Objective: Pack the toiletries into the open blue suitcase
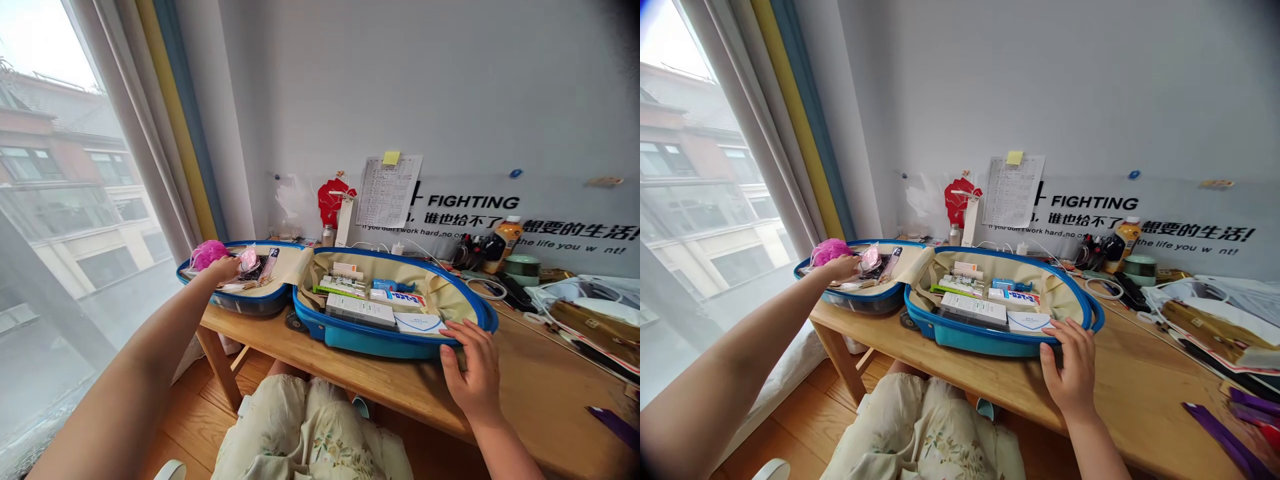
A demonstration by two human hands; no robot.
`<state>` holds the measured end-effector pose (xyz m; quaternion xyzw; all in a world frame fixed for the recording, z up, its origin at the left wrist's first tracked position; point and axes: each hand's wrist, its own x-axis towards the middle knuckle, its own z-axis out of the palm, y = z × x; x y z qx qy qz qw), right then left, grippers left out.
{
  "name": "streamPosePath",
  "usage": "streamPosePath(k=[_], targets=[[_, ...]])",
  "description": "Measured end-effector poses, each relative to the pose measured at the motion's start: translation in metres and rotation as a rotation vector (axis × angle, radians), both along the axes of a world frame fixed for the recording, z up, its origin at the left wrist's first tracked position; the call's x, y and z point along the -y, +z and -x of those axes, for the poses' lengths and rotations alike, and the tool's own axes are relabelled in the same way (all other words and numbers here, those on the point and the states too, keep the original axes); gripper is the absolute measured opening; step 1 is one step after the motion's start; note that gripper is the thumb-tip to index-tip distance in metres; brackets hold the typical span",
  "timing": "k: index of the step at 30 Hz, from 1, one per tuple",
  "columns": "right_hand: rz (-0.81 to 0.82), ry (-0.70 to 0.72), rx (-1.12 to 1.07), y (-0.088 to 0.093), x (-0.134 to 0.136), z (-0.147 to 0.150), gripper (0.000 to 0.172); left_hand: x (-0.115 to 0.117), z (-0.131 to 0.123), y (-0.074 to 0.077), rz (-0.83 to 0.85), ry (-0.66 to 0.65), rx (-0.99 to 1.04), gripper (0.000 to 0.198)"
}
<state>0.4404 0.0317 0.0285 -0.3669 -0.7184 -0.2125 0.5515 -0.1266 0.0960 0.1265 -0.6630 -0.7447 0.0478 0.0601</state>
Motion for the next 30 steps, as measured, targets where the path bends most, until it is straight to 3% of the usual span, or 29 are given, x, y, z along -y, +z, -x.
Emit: streamPosePath(k=[3, 8, 12, 15, 18, 23, 30], targets=[[0.003, 0.004, -0.001, 0.000, 0.000, 0.000, 0.020, -0.004, -0.027, 0.018, -0.096, -0.030, 0.012, 0.051], [0.008, 0.016, -0.015, -0.003, -0.001, -0.001, 0.019, -0.026, -0.112, 0.041, -0.171, -0.311, 0.071, 0.049], [0.034, -0.006, -0.014, -0.005, -0.001, -0.003, 0.019, -0.050, -0.185, 0.037, -0.099, -0.490, 0.105, 0.049], [0.035, -0.002, -0.011, -0.004, -0.001, -0.003, 0.018, -0.068, -0.221, 0.026, -0.026, -0.551, 0.117, 0.046], [0.036, 0.009, -0.006, -0.004, 0.000, -0.003, 0.018, -0.080, -0.239, 0.013, 0.031, -0.550, 0.134, 0.047], [0.036, 0.012, -0.011, -0.003, 0.001, -0.003, 0.018, -0.087, -0.245, -0.001, 0.100, -0.486, 0.160, 0.052], [0.041, 0.001, 0.001, -0.002, 0.001, -0.003, 0.019, -0.086, -0.247, -0.007, 0.126, -0.472, 0.216, 0.043]])
